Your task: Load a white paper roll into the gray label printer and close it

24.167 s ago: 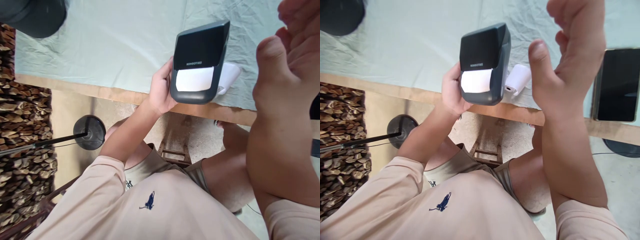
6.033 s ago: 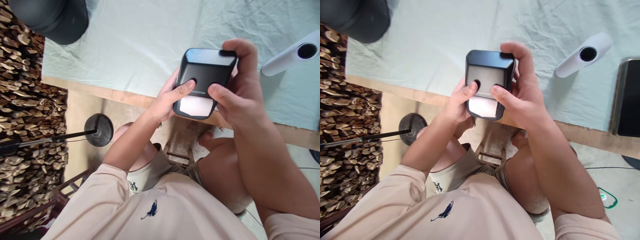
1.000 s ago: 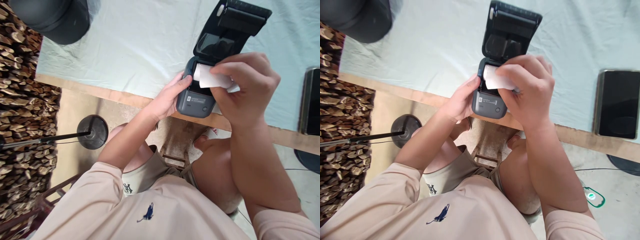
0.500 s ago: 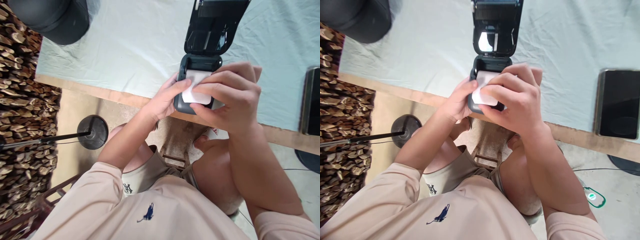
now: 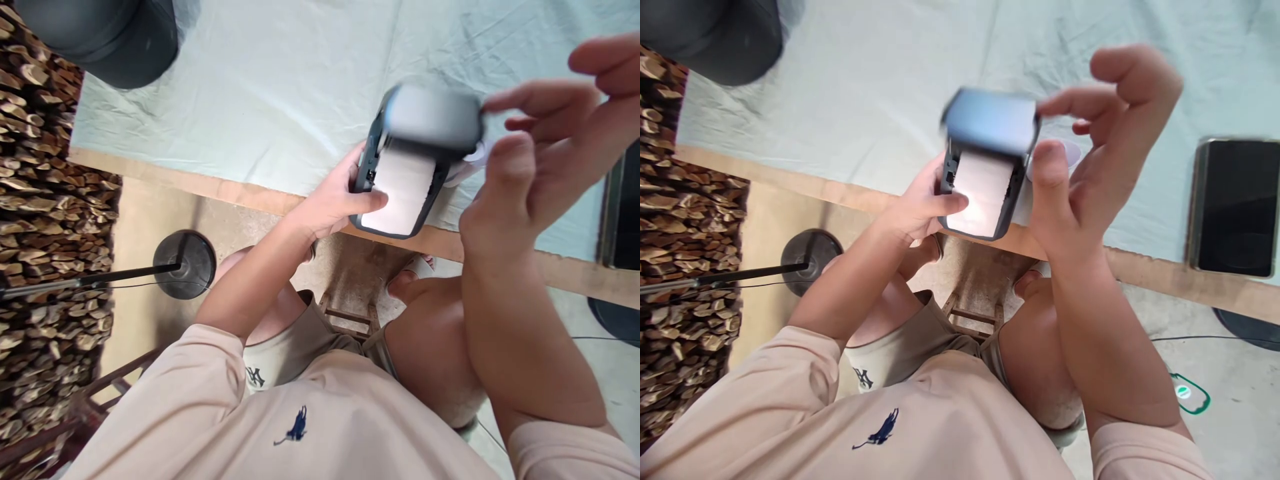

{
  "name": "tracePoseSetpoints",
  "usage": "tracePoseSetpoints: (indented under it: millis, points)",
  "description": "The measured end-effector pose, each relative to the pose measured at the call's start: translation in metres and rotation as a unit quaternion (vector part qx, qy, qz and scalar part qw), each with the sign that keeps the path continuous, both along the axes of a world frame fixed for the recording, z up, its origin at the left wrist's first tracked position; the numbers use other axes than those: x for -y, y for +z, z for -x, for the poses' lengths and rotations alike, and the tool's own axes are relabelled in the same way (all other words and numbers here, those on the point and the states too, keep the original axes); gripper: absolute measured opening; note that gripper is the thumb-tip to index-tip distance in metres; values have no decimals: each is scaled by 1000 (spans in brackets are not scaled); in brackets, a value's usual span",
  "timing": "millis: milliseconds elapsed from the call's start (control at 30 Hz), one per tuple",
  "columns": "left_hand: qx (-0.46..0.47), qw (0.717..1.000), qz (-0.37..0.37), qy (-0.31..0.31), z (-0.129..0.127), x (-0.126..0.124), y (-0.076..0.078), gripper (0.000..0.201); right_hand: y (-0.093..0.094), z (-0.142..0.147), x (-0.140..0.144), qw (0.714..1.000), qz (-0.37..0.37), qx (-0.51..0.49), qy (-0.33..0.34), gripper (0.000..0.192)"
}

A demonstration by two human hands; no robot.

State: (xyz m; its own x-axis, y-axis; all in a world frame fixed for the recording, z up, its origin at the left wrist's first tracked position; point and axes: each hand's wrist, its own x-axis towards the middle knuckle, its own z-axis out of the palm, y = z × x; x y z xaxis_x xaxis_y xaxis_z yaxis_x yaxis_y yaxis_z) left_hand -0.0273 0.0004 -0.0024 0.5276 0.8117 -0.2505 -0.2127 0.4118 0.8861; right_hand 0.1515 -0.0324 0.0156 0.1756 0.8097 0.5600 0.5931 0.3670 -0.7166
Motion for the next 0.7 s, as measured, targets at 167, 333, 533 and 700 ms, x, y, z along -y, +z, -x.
tracePoseSetpoints:
  millis: [167, 333, 533, 700]
  points:
    - [66, 998, 7, -3, -1, -2, -4, 44, 0, 8, 0, 998, -39, -44, -2, 23]
    - [77, 994, 61, 55, -3, 1, -5, 31, -1, 13, 5, 992, 13, -25, 122, 38]
    - [109, 993, 12, 49, -1, 4, -2, 23, 1, 18, 7, 990, 43, -9, 132, 41]
    - [122, 991, 23, 47, -4, 4, 4, 26, 6, 19, 10, 983, 121, -45, 131, 44]
